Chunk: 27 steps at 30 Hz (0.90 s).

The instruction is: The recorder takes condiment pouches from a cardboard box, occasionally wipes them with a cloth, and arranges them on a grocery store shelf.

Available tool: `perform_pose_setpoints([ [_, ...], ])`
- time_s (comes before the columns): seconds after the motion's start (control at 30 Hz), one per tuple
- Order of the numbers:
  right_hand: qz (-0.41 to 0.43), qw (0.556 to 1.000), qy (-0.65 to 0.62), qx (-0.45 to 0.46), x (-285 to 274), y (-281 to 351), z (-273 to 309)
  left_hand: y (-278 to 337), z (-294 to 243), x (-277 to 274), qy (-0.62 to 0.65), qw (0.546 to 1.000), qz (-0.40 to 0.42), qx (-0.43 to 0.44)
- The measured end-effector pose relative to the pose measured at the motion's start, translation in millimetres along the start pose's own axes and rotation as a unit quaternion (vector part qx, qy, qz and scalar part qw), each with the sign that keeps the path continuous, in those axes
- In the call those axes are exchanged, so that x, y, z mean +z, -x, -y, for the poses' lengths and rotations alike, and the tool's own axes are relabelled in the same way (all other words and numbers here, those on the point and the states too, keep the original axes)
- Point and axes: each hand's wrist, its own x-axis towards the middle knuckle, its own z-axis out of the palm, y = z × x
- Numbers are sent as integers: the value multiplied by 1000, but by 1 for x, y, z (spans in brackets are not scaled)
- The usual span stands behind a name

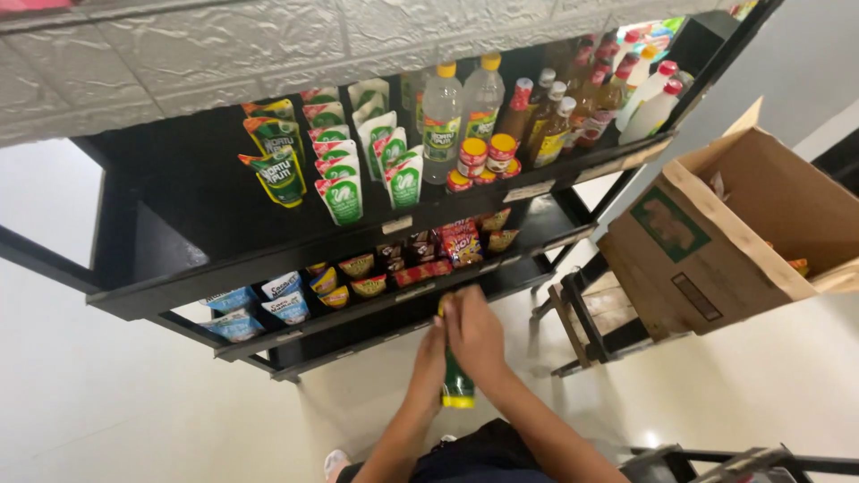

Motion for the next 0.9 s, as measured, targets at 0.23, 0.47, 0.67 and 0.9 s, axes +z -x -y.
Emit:
perform_pose_setpoints([
  [0.23, 155, 982, -79, -65, -29, 32, 5, -6, -52, -1, 49, 995, -48, 68],
  [0.47, 164, 957, -234, 40, -40, 7, -14, -14, -25, 2, 58, 998, -37, 7],
  [0.67, 30, 988, -65, -134, -17, 14, -29, -1, -8, 14, -50, 995, 59, -58],
  [0.9, 16, 991, -50, 127, -17, 18, -70, 6, -8, 11, -271, 947, 171, 21],
])
